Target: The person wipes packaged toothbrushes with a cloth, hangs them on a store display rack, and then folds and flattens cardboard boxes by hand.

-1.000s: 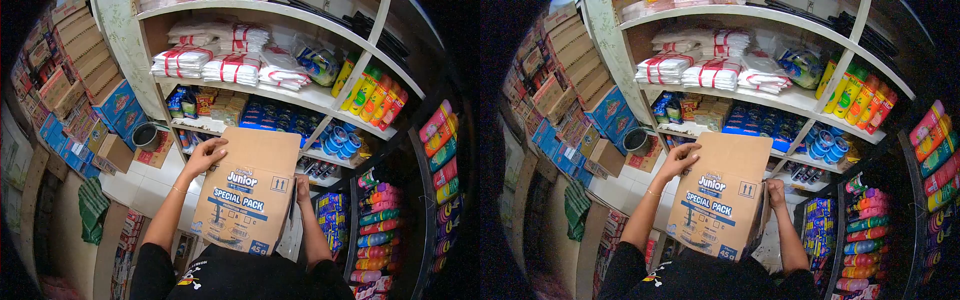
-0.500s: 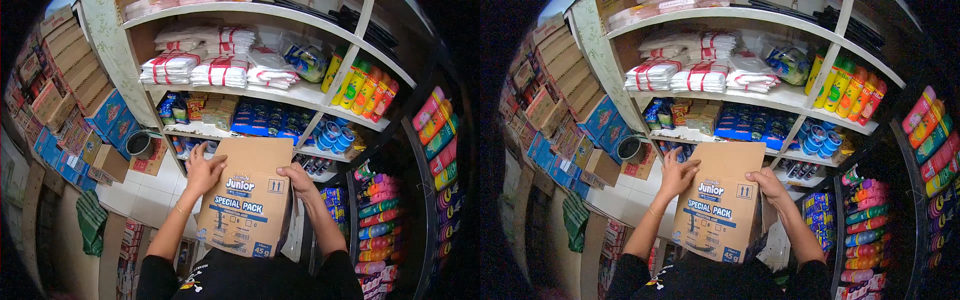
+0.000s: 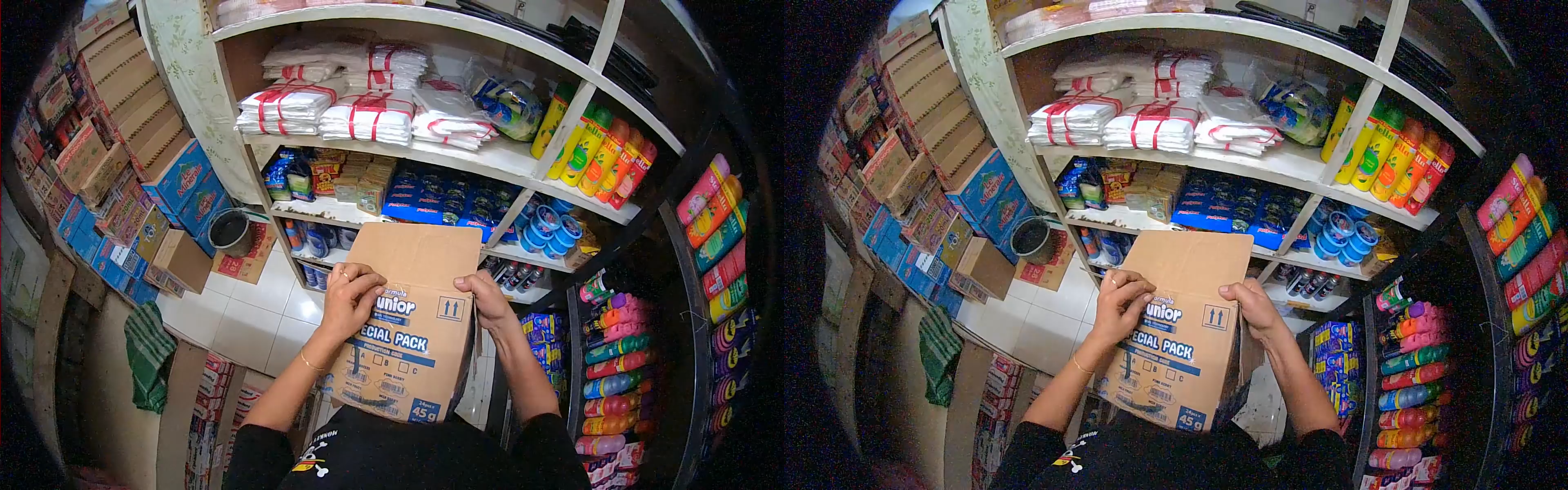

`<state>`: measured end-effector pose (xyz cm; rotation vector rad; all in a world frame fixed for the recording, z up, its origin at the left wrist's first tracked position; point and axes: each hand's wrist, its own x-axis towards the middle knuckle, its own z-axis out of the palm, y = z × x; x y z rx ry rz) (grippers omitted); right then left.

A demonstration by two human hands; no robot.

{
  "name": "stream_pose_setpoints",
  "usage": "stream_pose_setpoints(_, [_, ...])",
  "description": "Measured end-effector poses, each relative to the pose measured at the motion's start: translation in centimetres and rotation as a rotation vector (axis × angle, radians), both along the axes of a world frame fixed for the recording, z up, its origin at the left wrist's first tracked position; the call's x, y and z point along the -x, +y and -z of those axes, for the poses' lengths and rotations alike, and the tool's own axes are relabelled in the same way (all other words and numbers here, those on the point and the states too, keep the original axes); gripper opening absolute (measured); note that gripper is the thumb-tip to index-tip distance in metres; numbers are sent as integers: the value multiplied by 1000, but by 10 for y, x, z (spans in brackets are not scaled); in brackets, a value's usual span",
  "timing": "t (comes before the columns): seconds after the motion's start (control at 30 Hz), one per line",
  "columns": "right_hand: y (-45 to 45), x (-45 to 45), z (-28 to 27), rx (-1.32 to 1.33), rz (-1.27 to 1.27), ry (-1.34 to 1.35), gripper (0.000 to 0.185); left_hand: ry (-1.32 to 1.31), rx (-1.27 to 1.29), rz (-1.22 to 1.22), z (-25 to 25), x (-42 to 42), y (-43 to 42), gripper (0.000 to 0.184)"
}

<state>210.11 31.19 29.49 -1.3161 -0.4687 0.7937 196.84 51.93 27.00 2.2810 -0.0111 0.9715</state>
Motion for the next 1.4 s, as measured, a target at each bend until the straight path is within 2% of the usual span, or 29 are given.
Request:
stream_pose_setpoints(0.3, [2,0,4,-14,-12,14,35,81,-27,25,4,-7,6,5])
stream_pose_setpoints(0.5, [8,-1,16,3,-33,43,35,153,-51,80,7,-3,11,9])
stream_pose_setpoints(0.6, [7,-8,29,4,-6,-8,32,243,-72,148,8,5,18,10])
stream_pose_setpoints(0.63, [0,-16,34,-18,73,22,30,244,-69,151,10,9,24,10])
stream_pose_setpoints(0.7, [-18,-35,53,-75,233,94,31,218,142,189,17,22,44,14])
stream_pose_setpoints(0.77, [-38,-64,90,-271,348,280,45,206,684,154,42,31,79,23])
stream_pose_setpoints(0.8, [-46,-65,85,-267,347,286,45,189,742,192,50,34,93,29])
stream_pose_setpoints(0.87, [-54,-63,63,-397,350,518,43,350,967,180,61,33,104,43])
stream_pose_setpoints(0.9, [-52,-62,61,-398,341,517,43,408,1070,204,70,30,108,50])
stream_pose_setpoints(0.97, [-50,-60,59,-515,226,556,47,517,1002,298,89,12,114,64])
stream_pose_setpoints(1.0, [-61,-87,91,-678,2,626,55,591,1079,392,93,3,118,66])
stream_pose_setpoints(1.07, [-59,-76,90,-678,47,615,55,717,1198,552,95,-15,124,68])
stream_pose_setpoints(1.17, [-53,-60,93,-663,112,621,55,718,1296,615,81,-34,128,69])
stream_pose_setpoints(1.3, [-42,-30,110,-630,253,627,55,621,1432,546,68,-28,111,70])
stream_pose_setpoints(1.4, [-24,0,133,-605,356,656,55,488,1552,380,58,-12,68,70])
